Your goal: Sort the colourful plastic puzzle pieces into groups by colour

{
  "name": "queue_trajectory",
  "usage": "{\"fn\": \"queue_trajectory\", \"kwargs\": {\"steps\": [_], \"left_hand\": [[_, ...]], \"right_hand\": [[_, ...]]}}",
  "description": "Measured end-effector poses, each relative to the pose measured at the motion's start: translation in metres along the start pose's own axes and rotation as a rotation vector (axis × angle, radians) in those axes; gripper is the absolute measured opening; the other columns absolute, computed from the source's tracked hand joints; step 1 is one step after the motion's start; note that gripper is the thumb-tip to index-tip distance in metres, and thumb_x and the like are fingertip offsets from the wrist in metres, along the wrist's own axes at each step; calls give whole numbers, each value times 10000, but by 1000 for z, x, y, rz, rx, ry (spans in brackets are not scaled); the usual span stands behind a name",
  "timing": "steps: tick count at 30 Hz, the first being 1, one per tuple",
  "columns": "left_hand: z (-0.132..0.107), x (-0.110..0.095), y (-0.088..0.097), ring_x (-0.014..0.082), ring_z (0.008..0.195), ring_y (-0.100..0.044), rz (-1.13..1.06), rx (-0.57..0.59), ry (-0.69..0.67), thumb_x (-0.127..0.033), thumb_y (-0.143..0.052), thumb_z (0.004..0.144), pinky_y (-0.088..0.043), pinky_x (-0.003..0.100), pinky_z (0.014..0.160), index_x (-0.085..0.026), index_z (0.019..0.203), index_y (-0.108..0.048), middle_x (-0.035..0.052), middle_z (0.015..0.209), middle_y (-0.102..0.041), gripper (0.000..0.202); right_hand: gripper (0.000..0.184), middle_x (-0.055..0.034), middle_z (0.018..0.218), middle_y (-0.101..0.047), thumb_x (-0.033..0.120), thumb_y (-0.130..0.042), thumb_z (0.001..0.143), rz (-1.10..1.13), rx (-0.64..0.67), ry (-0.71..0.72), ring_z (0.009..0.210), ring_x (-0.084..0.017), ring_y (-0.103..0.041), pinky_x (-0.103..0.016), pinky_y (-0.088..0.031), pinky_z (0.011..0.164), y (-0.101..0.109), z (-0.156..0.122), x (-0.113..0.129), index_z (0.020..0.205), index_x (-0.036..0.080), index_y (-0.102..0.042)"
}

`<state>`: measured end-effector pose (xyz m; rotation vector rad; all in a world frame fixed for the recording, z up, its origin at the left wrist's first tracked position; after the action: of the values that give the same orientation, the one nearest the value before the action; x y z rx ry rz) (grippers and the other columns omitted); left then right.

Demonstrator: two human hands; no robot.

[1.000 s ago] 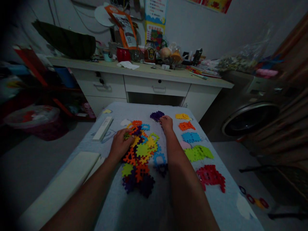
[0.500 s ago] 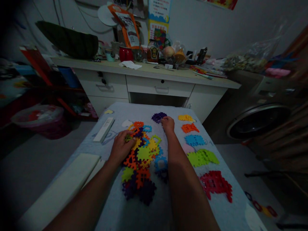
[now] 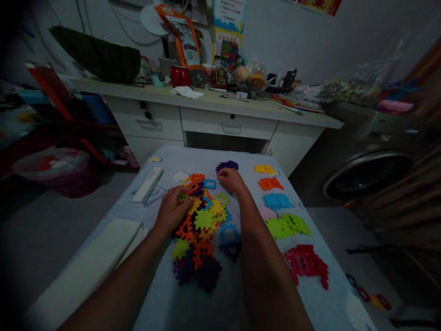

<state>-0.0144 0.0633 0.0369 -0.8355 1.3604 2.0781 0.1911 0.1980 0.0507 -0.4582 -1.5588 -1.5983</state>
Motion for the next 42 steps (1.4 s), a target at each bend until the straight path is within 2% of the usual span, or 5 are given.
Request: {"fn": "queue_trajectory", "kwargs": {"steps": [8,18,29,36,42], "left_hand": [[0,-2,2,272,1129,-563,-49,-21,-14,-370,-520,834,-413,453,1024,-231,1005,-638,73,1135,-639,250],[1,2,1,271,1193,-533,-53,-1,20,-375,-534,827,-394,446,1072,-237,1017,-627,78,1176,-598,253],[2,2,1,278,1193,-533,-57,-7,29,-375,-547,799,-401,453,1068,-220,1023,-636,90,1189,-587,286],[3,-1,0,288,1171,-547,-20,2,18,-364,-541,793,-414,463,1043,-225,1020,-635,86,1161,-614,282],[3,2,-2,294,1174,-549,3,15,27,-372,-542,795,-411,464,1044,-219,1039,-638,94,1164,-613,304]], "right_hand": [[401,-116,1164,-662,155,-662,771,-369,176,203,1029,-192,-593,-318,-418,949,-40,-10,28,1170,127,-635],[249,-47,884,-683,106,-659,777,-383,162,104,792,-146,-586,-245,-407,739,-19,-10,29,1022,131,-696],[179,8,736,-654,111,-621,749,-380,170,-52,647,-111,-556,-212,-389,614,69,-31,34,886,166,-721],[121,-6,726,-653,144,-604,758,-403,38,-104,637,-110,-551,-211,-390,600,123,-60,47,828,171,-699],[53,12,645,-603,147,-597,713,-463,76,-253,575,-96,-496,-213,-352,556,154,-78,12,715,162,-648]]}}
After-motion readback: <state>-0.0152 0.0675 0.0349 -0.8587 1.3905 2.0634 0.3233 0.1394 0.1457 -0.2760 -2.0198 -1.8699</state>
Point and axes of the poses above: each hand's wrist, its own z-axis towards the middle knuckle, its own y-axis out of the back of the hand, x = y × z, the point moved 8 cm from there along z, towards the middle knuckle
